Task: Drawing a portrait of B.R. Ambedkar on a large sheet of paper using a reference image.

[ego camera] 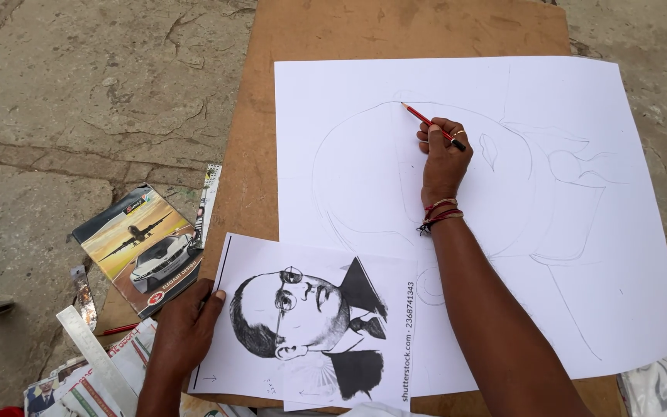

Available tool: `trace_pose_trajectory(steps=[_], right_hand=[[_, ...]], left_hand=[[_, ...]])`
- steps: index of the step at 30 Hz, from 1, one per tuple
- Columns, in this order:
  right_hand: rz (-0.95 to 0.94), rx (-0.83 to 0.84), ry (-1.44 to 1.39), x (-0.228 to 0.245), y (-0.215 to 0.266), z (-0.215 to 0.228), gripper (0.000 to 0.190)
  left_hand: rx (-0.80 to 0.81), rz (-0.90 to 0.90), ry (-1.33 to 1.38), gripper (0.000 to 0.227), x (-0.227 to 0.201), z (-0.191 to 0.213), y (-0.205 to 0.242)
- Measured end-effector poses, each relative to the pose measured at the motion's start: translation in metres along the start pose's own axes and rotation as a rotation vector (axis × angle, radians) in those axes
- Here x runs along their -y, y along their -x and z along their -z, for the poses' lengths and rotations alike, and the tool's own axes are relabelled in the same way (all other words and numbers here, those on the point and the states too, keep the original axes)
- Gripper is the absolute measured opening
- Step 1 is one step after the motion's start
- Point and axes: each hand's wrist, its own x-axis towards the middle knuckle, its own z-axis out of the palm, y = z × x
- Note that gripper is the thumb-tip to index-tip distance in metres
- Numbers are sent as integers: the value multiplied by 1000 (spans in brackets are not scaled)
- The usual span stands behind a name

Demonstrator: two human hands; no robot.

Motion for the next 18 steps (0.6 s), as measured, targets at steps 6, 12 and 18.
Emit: trace_pose_trajectory(steps=[6,12,18], right_hand=[[24,37,53,1,8,-9,17],[33,-46,84,-1,5,-9,17],[24,-27,77,-5,5,-11,17]], left_hand=[[1,-19,17,28,2,-2,-1],[-4,-65,-2,29,8,-4,-5],[9,2,10,29,4,-2,-2]])
